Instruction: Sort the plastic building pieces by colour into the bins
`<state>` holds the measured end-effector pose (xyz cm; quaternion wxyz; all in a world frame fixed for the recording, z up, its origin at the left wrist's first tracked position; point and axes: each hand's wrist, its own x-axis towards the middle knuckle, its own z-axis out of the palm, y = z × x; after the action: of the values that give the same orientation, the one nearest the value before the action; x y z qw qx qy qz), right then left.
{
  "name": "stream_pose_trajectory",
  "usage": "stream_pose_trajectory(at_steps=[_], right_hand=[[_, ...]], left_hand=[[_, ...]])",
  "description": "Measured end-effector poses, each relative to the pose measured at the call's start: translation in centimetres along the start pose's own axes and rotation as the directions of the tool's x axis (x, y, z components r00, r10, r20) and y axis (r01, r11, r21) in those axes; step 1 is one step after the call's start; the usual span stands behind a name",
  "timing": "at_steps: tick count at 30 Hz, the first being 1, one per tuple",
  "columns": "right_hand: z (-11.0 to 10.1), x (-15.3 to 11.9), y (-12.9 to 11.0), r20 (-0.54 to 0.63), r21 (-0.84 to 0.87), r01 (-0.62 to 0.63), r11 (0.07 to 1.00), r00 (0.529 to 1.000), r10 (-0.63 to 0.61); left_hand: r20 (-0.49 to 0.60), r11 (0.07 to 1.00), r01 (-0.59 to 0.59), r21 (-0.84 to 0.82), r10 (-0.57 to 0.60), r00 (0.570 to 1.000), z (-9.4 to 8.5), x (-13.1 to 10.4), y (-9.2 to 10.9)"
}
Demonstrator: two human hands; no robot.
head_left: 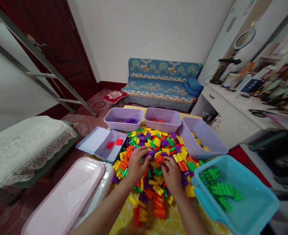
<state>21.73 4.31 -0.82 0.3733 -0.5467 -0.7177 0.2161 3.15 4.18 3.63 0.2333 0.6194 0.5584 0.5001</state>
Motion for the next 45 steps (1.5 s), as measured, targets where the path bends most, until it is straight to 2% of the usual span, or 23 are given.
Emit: stream_pose_trajectory(at_steps=[1, 2, 3, 4, 8, 11, 14, 19, 27, 30, 32, 37, 39, 42, 44, 45], right_hand=[[0.0, 0.0, 0.0, -0.005, -0.001, -0.003, 1.000, 1.000, 0.003], [0.0, 0.0, 0.0, -0.009, -0.002, -0.006, 1.000, 1.000, 0.006], [0.0, 0.0, -0.1, -0.010, -0.002, -0.010, 1.000, 1.000, 0.010], [0.0, 0.0, -0.1, -0.009, -0.001, -0.013, 1.000, 1.000, 0.013], [-0.1, 0.0, -0.1, -0.002, 0.008, -0.014, 1.000, 1.000, 0.014], [-0.1, 0.0, 0.0, -0.003, 0.000, -0.020, 1.000, 1.000, 0.020], [-0.1, 0.0, 0.1, 0.011, -0.005, -0.021, 1.000, 1.000, 0.021], [-0.1, 0.0, 0.3, 0.013, 0.003, -0.010, 1.000, 1.000, 0.010], [-0.2, 0.1, 0.1, 0.011, -0.009, 0.003, 1.000, 1.000, -0.003], [-0.2, 0.1, 0.2, 0.015, -0.015, 0.007, 1.000, 1.000, -0.007], [-0.2, 0.1, 0.3, 0.017, -0.019, 0.004, 1.000, 1.000, -0.003], [-0.2, 0.1, 0.2, 0.022, -0.018, 0.007, 1.000, 1.000, -0.007], [-0.3, 0.1, 0.1, 0.020, -0.014, 0.003, 1.000, 1.000, -0.003], [-0.4, 0.1, -0.2, 0.007, -0.004, 0.004, 1.000, 1.000, -0.004], [-0.5, 0.1, -0.3, 0.006, 0.002, 0.005, 1.000, 1.000, -0.005], [-0.5, 0.1, -0.3, 0.006, 0.005, 0.004, 1.000, 1.000, -0.004]], left_hand=[[-0.016, 0.981, 0.132, -0.140, -0.136, 0.991, -0.6, 1.3, 0.0], [-0.002, 0.904, 0.286, -0.319, -0.302, 0.953, -1.2, 2.8, -0.1], [0.022, 0.774, 0.414, -0.480, -0.461, 0.887, -2.0, 4.6, -0.2], [0.018, 0.728, 0.442, -0.524, -0.510, 0.860, -2.8, 6.5, -0.2], [-0.022, 0.647, 0.469, -0.602, -0.600, 0.800, -5.9, 13.7, -0.5], [-0.048, 0.608, 0.481, -0.632, -0.650, 0.758, -7.1, 16.8, -1.1], [-0.056, 0.582, 0.507, -0.636, -0.689, 0.722, -7.2, 17.7, -1.9], [-0.013, 0.558, 0.560, -0.612, -0.715, 0.699, -6.8, 16.8, -3.0], [0.057, 0.517, 0.644, -0.564, -0.753, 0.655, -6.7, 15.9, -3.7], [0.060, 0.520, 0.642, -0.564, -0.749, 0.660, -6.6, 15.8, -3.8], [0.054, 0.532, 0.622, -0.575, -0.734, 0.677, -6.6, 15.9, -3.6], [-0.029, 0.615, 0.453, -0.646, -0.613, 0.790, -6.8, 16.6, -2.2], [-0.082, 0.679, 0.368, -0.635, -0.533, 0.842, -6.7, 16.3, -1.8], [-0.113, 0.846, 0.273, -0.457, -0.360, 0.926, -5.7, 14.0, -1.7], [-0.051, 0.945, 0.239, -0.222, -0.256, 0.965, -4.8, 11.3, -1.8], [-0.005, 0.956, 0.236, -0.176, -0.241, 0.971, -4.3, 9.8, -2.0]])
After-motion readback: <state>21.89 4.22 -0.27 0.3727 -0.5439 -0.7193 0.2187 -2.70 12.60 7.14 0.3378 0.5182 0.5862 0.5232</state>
